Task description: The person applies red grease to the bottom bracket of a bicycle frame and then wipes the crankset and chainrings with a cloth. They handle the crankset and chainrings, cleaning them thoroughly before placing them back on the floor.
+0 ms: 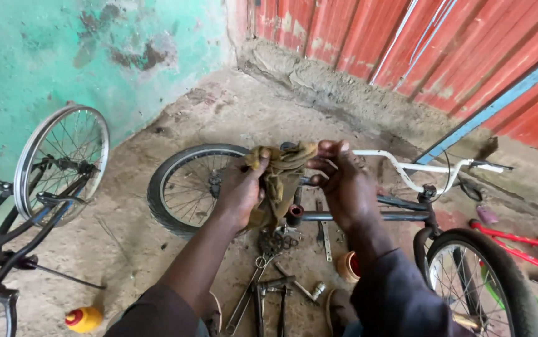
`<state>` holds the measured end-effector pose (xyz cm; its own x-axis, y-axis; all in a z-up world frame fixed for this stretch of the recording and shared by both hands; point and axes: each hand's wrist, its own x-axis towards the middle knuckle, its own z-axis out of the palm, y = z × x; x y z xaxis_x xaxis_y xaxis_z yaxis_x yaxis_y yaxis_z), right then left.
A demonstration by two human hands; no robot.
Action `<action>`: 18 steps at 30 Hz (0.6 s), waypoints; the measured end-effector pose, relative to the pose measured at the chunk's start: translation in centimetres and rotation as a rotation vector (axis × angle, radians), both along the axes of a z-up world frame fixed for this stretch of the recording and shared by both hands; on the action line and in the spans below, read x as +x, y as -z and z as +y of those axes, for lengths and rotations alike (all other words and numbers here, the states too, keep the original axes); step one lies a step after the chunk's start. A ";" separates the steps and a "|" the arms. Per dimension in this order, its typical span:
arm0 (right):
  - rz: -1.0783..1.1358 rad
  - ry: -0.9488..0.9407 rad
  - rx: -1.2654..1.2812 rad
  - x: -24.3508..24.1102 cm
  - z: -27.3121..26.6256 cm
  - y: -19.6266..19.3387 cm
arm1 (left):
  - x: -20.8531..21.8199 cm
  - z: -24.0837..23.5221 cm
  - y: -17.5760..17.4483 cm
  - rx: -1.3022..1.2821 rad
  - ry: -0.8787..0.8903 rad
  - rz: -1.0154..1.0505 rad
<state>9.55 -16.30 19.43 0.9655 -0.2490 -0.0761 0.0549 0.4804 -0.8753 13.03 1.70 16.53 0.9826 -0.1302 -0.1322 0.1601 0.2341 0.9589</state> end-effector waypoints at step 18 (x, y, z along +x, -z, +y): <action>0.001 -0.156 -1.303 2.4 1.7 7.6 | 3.0 2.9 1.7 0.603 -0.291 -0.211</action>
